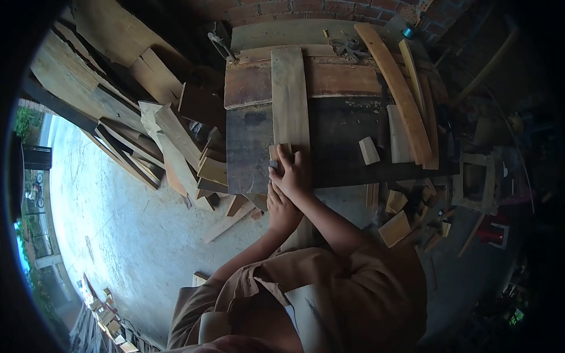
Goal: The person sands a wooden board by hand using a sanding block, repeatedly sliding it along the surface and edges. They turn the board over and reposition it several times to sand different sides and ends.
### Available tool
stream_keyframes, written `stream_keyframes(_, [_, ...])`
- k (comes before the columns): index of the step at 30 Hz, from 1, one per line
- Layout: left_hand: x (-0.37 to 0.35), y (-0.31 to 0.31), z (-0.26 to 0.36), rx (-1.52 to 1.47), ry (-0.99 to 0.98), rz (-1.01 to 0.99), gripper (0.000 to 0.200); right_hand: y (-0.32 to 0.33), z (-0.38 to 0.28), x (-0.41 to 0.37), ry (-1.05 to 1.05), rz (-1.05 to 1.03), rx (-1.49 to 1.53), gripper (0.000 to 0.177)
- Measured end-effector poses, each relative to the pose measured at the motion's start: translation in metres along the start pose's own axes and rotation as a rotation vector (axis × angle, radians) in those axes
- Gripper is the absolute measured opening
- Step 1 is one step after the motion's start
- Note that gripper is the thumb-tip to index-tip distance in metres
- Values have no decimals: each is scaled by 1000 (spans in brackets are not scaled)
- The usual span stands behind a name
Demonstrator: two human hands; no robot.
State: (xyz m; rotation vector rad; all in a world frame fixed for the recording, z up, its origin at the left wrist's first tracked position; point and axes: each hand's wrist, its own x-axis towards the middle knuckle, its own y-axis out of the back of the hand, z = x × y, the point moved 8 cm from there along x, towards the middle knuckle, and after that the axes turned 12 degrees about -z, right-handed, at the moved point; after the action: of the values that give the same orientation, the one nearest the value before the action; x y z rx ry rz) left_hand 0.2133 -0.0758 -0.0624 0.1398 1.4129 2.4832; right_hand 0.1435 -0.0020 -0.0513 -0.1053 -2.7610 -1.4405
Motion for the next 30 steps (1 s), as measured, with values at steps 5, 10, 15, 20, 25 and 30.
stream_keyframes(5, [1,-8,-6,13,-39,-48,103,-1,-1,1,27,7,-28,64])
stream_keyframes(10, [110,8,-8,23,-78,-37,98,17,16,105,23,185,-11,55])
stream_keyframes(15, [257,27,-4,56,-102,-118,95,37,46,241,-83,179,27,57])
stream_keyframes(20, [331,39,-2,78,-97,-112,95,39,60,325,-62,188,-1,61])
stream_keyframes(25, [302,39,-4,14,-112,-70,100,43,52,294,-111,216,-11,60])
stream_keyframes(30, [156,17,-3,-38,-45,-54,102,26,24,148,9,125,-68,58])
